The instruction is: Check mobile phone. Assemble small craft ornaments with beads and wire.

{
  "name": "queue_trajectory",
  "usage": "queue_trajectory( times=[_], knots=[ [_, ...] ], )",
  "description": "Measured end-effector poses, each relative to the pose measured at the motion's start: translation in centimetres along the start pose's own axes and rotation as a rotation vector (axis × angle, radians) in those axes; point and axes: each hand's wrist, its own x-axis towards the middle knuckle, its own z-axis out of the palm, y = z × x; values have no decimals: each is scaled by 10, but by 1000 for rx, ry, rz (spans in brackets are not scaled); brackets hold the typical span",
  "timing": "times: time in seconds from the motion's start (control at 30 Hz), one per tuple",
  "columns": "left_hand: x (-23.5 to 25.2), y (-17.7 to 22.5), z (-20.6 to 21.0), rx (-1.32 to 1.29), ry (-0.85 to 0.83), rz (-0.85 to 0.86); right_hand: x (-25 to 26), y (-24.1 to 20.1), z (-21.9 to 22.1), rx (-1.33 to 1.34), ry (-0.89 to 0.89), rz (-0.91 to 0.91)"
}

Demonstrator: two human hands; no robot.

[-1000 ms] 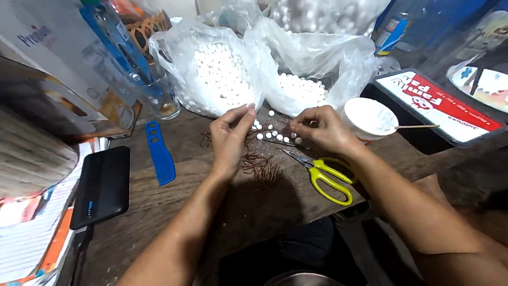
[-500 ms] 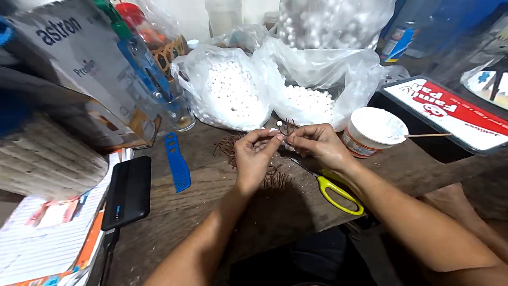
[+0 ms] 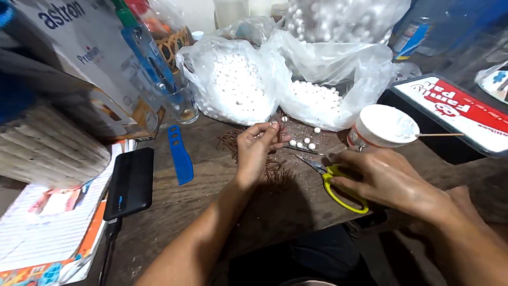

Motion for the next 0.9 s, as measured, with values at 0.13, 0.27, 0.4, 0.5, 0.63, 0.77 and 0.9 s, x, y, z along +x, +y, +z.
queue_trajectory(
  times=[0.13, 0.27, 0.4, 0.5, 0.63, 0.77, 0.9],
  knots=[
    [-1, 2, 2, 15, 2, -27, -15, 0, 5, -2, -105, 90],
    [-1, 2, 2, 37, 9, -18, -18, 10, 21, 181, 145, 68],
    [0, 0, 0, 69, 2, -8, -22, 11, 13, 280, 326, 106],
    [0, 0, -1, 109, -20, 6, -18, 7, 11, 424, 428, 74],
    [-1, 0, -2, 253, -97, 69, -6, 4, 17, 568, 404, 2],
    [-1, -3, -2, 308, -139, 146, 2, 8, 19, 563, 349, 18],
    [-1, -3, -3, 337, -147, 182, 3, 9, 19, 571, 303, 35]
  ],
)
